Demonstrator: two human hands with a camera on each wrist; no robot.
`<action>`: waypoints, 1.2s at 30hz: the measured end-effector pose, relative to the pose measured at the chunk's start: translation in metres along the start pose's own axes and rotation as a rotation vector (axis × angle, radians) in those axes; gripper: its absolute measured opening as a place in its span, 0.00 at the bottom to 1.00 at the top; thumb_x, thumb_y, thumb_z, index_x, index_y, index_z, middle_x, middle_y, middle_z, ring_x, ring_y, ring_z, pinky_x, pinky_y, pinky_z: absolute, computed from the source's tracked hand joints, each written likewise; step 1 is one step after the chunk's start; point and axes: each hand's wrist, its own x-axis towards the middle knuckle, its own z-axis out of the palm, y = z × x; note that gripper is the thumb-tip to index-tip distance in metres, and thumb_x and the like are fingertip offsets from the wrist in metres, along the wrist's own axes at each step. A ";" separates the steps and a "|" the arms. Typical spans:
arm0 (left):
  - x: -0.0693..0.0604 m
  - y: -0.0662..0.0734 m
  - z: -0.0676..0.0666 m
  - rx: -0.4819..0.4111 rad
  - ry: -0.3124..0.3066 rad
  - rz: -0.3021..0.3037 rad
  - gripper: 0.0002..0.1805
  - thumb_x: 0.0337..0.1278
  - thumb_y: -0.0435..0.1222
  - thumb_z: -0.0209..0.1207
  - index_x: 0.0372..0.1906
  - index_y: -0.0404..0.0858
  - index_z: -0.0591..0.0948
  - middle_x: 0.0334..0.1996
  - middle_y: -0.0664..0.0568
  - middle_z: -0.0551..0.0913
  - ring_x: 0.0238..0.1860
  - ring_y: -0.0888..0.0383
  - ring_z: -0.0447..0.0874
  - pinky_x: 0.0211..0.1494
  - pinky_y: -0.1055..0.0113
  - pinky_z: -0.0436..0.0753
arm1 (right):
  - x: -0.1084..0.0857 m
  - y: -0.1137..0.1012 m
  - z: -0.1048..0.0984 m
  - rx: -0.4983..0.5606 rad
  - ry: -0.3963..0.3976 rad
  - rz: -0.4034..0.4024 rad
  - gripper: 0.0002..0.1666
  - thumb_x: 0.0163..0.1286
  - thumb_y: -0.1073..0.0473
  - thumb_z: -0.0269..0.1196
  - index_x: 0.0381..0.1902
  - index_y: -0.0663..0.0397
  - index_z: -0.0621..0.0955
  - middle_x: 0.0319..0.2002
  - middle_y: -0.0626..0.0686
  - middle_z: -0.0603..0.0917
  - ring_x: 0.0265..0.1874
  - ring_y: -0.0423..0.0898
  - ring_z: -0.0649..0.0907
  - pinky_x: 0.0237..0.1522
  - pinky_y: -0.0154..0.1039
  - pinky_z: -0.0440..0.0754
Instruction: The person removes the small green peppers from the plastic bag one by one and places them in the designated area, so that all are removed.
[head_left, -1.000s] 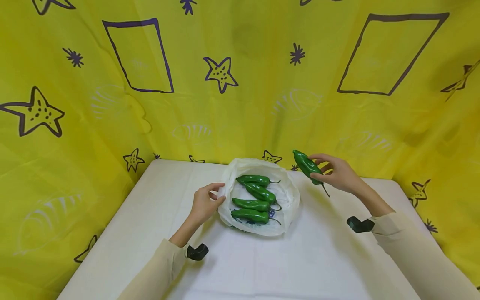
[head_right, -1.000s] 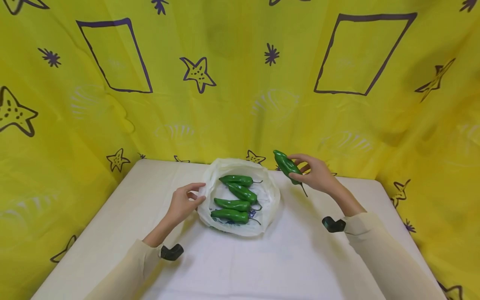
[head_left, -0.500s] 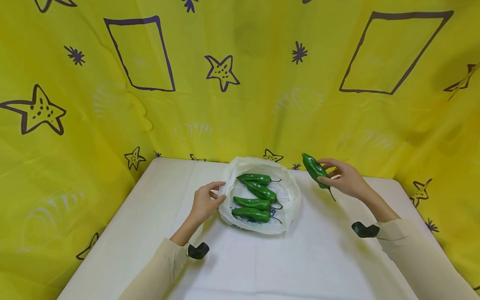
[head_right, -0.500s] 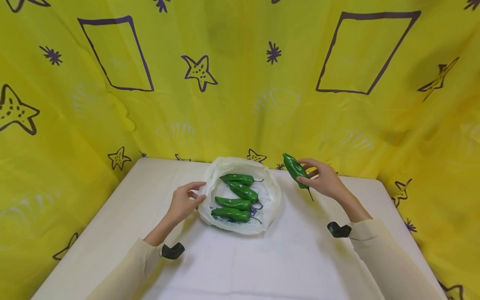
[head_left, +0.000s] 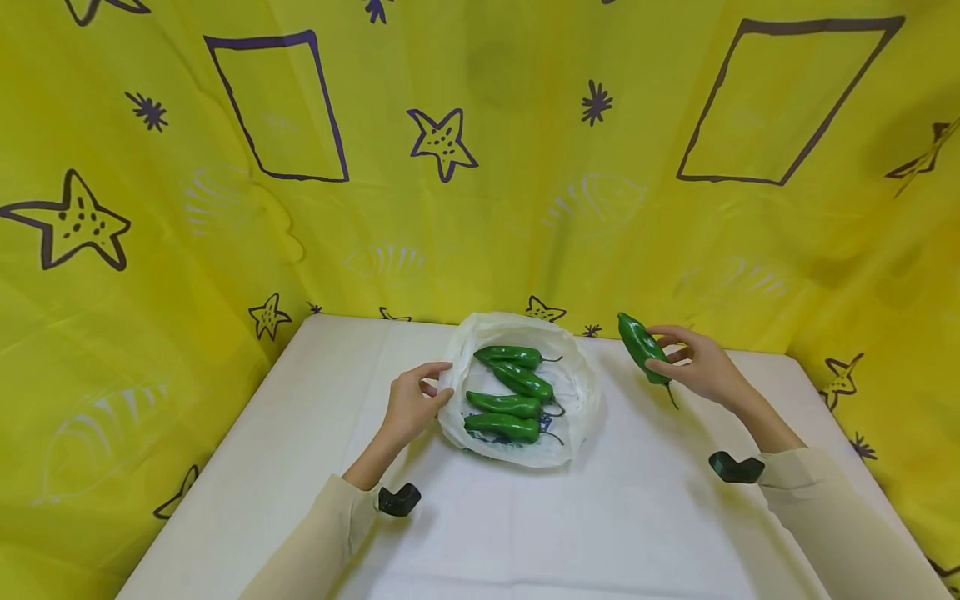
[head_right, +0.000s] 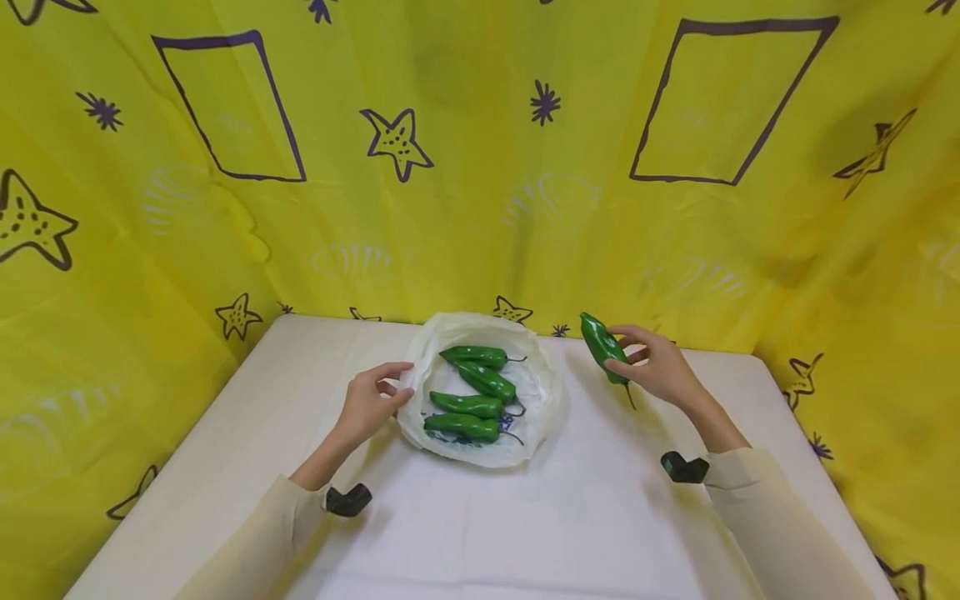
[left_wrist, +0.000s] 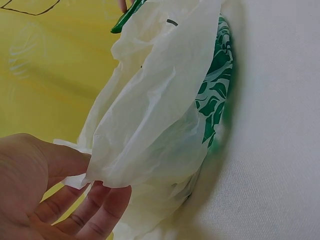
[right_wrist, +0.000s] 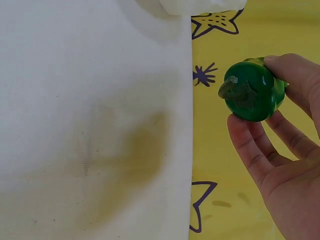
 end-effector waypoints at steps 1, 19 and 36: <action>0.000 0.000 0.000 0.001 0.000 -0.001 0.21 0.54 0.26 0.71 0.55 0.36 0.87 0.43 0.41 0.87 0.31 0.55 0.82 0.27 0.71 0.78 | 0.000 0.001 0.000 -0.001 0.001 0.001 0.35 0.71 0.52 0.69 0.72 0.56 0.72 0.57 0.68 0.80 0.49 0.64 0.82 0.38 0.37 0.85; 0.001 0.002 0.000 -0.004 -0.009 -0.018 0.21 0.55 0.26 0.71 0.56 0.37 0.87 0.44 0.42 0.86 0.31 0.56 0.81 0.26 0.71 0.79 | -0.005 0.018 0.006 0.018 0.007 0.041 0.36 0.72 0.49 0.68 0.72 0.57 0.72 0.58 0.68 0.79 0.51 0.66 0.82 0.42 0.48 0.87; 0.000 0.002 0.000 0.001 -0.010 -0.017 0.21 0.55 0.26 0.71 0.56 0.37 0.86 0.44 0.42 0.86 0.32 0.56 0.81 0.26 0.70 0.79 | -0.010 0.029 0.011 0.045 -0.017 0.089 0.38 0.71 0.47 0.69 0.73 0.55 0.72 0.58 0.68 0.79 0.51 0.63 0.82 0.43 0.42 0.86</action>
